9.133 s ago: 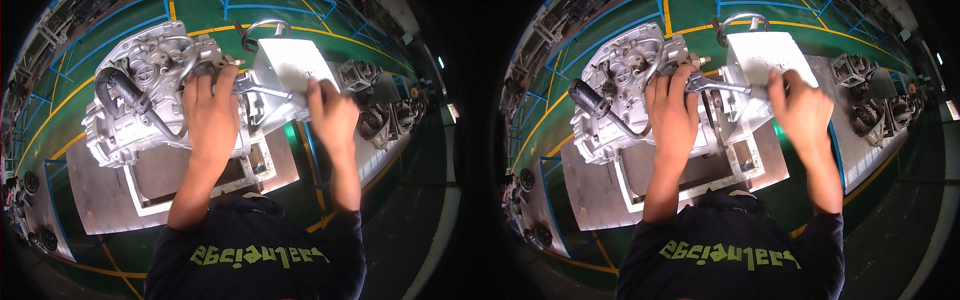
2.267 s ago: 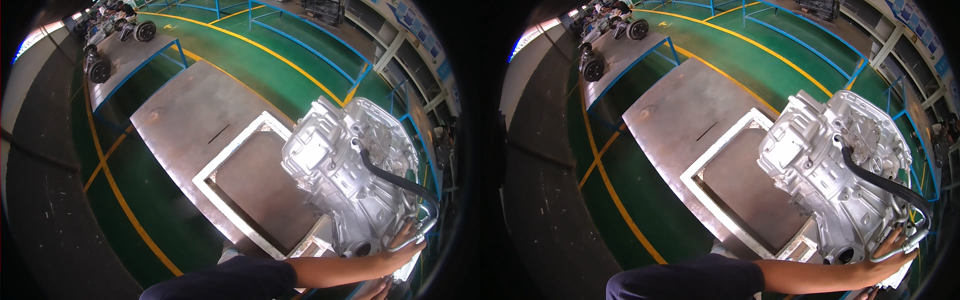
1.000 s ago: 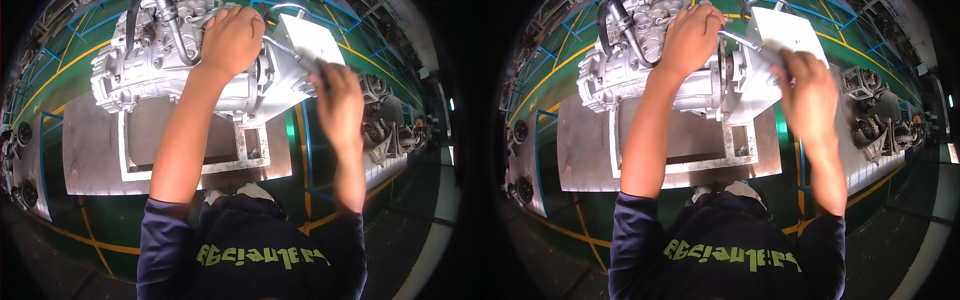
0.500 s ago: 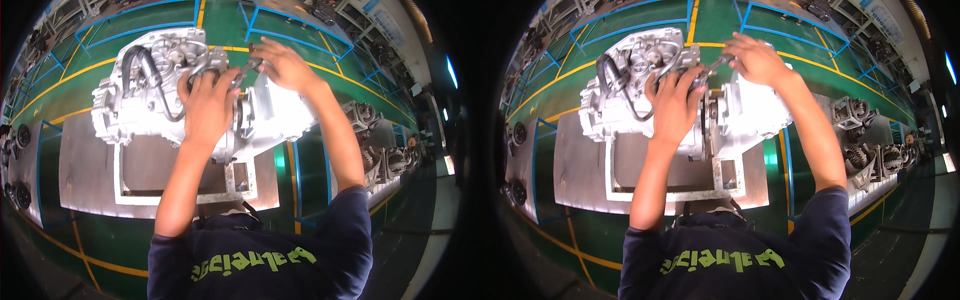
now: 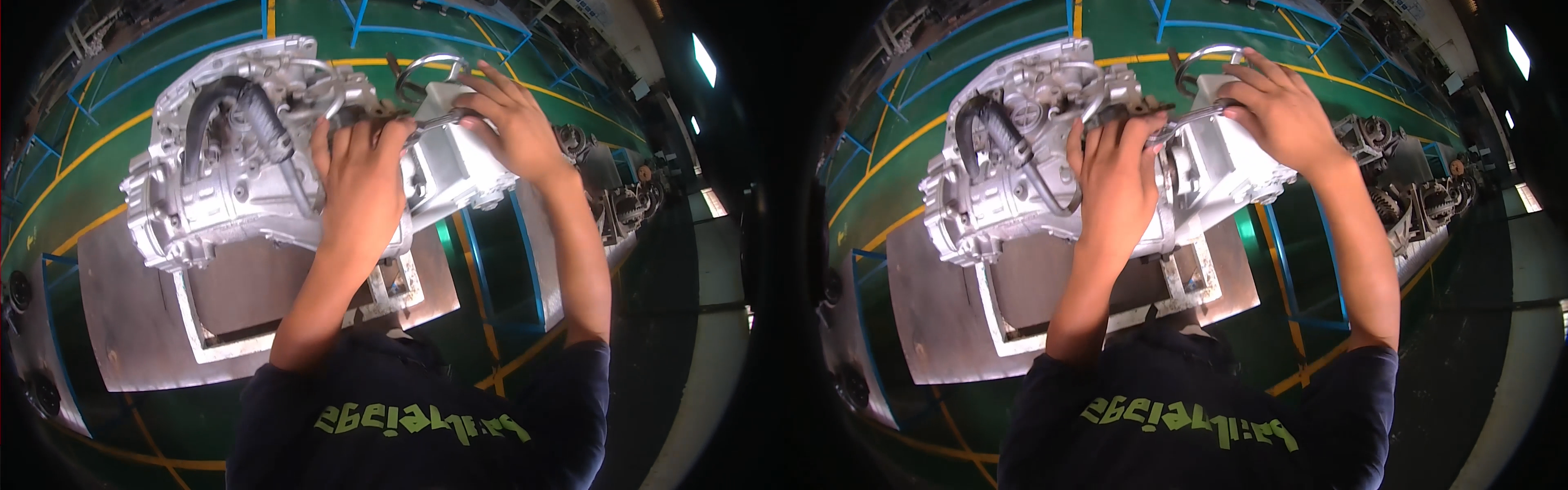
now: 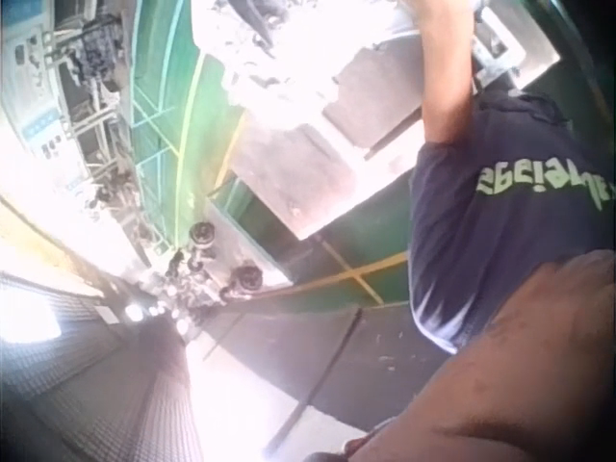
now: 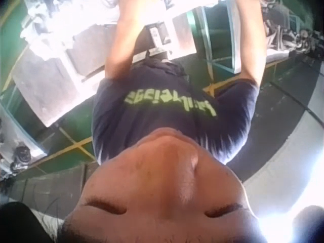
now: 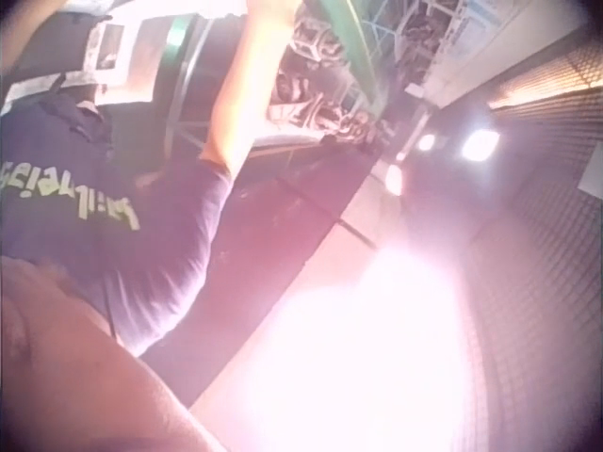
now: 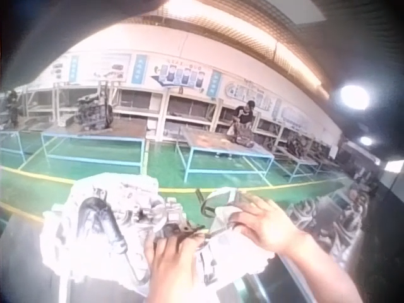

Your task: The person uses a ratchet to tighten various bolts on an engine component resting on a metal stand, moving between different bolt locations. They then handle a black sensor or cable connector and a screwdriver while continuing to work on the engine assembly.

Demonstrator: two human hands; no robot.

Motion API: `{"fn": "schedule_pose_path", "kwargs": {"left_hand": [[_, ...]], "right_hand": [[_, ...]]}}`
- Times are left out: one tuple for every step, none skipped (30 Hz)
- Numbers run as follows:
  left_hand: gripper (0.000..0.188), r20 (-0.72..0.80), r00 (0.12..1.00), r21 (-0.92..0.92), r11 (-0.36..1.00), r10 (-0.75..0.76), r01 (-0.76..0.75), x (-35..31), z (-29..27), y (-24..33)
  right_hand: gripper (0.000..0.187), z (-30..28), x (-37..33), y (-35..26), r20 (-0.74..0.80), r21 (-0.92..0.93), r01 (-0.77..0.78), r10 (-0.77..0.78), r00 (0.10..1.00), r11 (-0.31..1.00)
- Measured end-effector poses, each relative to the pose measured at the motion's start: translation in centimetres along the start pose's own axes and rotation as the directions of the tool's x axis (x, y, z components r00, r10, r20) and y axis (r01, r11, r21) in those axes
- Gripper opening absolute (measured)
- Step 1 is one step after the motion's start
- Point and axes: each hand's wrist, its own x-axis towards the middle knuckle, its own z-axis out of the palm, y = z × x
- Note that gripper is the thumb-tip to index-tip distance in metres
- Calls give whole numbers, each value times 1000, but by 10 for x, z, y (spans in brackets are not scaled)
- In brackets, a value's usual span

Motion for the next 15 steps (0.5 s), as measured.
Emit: {"fn": "schedule_pose_path", "kwargs": {"left_hand": [[42,5,1000,-22,1000,-2,2,1,0,0],[44,-1,1000,-31,999,-8,8,2,-1,-1],[43,-14,1000,-47,999,-12,11,2,-3,-3],[42,-29,999,-64,998,-14,12,2,1,-4],[41,-48,999,-75,997,-15,12,2,4,-8],[41,-43,998,-70,997,-37,34,1,6,-10],[40,-42,999,-73,997,-32,29,1,7,-9],[40,-44,999,-69,997,-25,22,1,5,-9],[38,-28,999,-37,999,-33,32,1,3,-10],[38,-20,999,-36,999,-34,33,0,4,-11],[34,-33,999,-69,997,-25,23,0,5,-12],[31,-51,999,-98,995,-18,13,1,5,-13],[30,-76,997,-90,996,11,-18,2,8,-11],[30,-54,999,-53,999,-3,0,3,8,-10],[34,-62,998,-29,999,13,-14,4,9,-9]], "right_hand": [[25,-8,-10,-6,31,40,-39,38,999,998],[26,-16,-18,-19,61,81,-78,73,995,994],[29,-18,-28,-35,96,157,-198,185,978,968],[31,-20,-40,-51,138,223,-318,293,946,922],[35,-22,-50,-66,92,175,-298,286,954,938],[34,-25,-58,-81,107,216,-312,295,950,925],[32,-30,-64,-93,110,199,-309,292,950,930],[30,-33,-63,-100,106,189,-303,287,952,934],[27,-34,-55,-96,79,137,-245,236,969,960],[25,-38,-48,-88,52,70,-204,200,978,977],[23,-36,-39,-73,56,-28,-207,208,976,978],[23,-32,-20,-60,49,-96,-212,217,975,973],[23,-21,-8,-38,9,-125,-124,126,992,984],[25,-4,10,-23,-20,-117,-65,63,998,991],[27,12,24,-9,-82,-78,18,-25,996,997]]}}
